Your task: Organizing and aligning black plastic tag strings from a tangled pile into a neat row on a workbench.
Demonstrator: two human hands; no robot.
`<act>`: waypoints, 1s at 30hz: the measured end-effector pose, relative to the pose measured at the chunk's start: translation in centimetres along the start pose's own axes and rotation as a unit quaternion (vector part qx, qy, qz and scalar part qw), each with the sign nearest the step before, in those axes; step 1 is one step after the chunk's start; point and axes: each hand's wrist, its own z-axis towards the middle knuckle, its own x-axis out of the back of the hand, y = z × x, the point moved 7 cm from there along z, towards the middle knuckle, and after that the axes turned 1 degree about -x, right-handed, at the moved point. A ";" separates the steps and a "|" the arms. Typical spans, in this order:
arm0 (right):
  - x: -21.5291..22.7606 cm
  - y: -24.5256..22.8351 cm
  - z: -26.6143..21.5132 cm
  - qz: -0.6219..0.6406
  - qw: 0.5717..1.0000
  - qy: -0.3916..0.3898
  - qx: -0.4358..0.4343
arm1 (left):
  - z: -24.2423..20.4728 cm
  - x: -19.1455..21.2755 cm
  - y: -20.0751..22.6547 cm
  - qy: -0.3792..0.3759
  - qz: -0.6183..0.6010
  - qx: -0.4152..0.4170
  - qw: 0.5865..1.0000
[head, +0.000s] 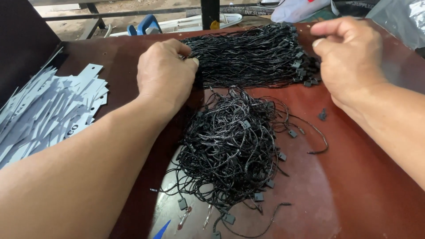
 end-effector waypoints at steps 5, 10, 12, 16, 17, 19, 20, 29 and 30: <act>2.5 -4.9 -2.5 -0.061 0.988 -0.020 0.140 | -2.0 2.4 0.2 0.049 -0.061 0.001 0.997; 0.1 -9.9 -5.8 -0.057 0.971 -0.193 0.131 | -5.9 2.6 4.5 0.005 -0.067 -0.053 0.996; -0.9 -9.9 -6.7 -0.079 0.954 -0.244 0.155 | -7.6 2.0 6.1 -0.021 -0.063 -0.103 0.992; -1.4 -8.4 -8.0 -0.166 0.929 -0.304 0.132 | -10.2 -0.9 4.8 -0.089 -0.025 -0.083 0.992; -1.3 -8.1 -8.3 -0.202 0.920 -0.317 0.109 | -10.5 -1.6 4.0 -0.084 -0.022 -0.081 0.993; 0.1 -7.7 -8.1 -0.156 0.940 -0.302 0.041 | -10.7 -1.3 4.2 -0.092 -0.026 -0.074 0.993; 0.9 -7.2 -7.9 -0.107 0.951 -0.288 -0.024 | -10.8 -1.1 4.1 -0.098 -0.030 -0.062 0.993; 4.5 -8.1 -6.9 0.231 0.893 -0.243 -0.301 | -10.3 -0.6 4.5 -0.104 -0.039 -0.060 0.992; 4.7 -8.2 -7.0 0.232 0.893 -0.241 -0.300 | -10.3 -0.1 4.9 -0.103 -0.039 -0.062 0.992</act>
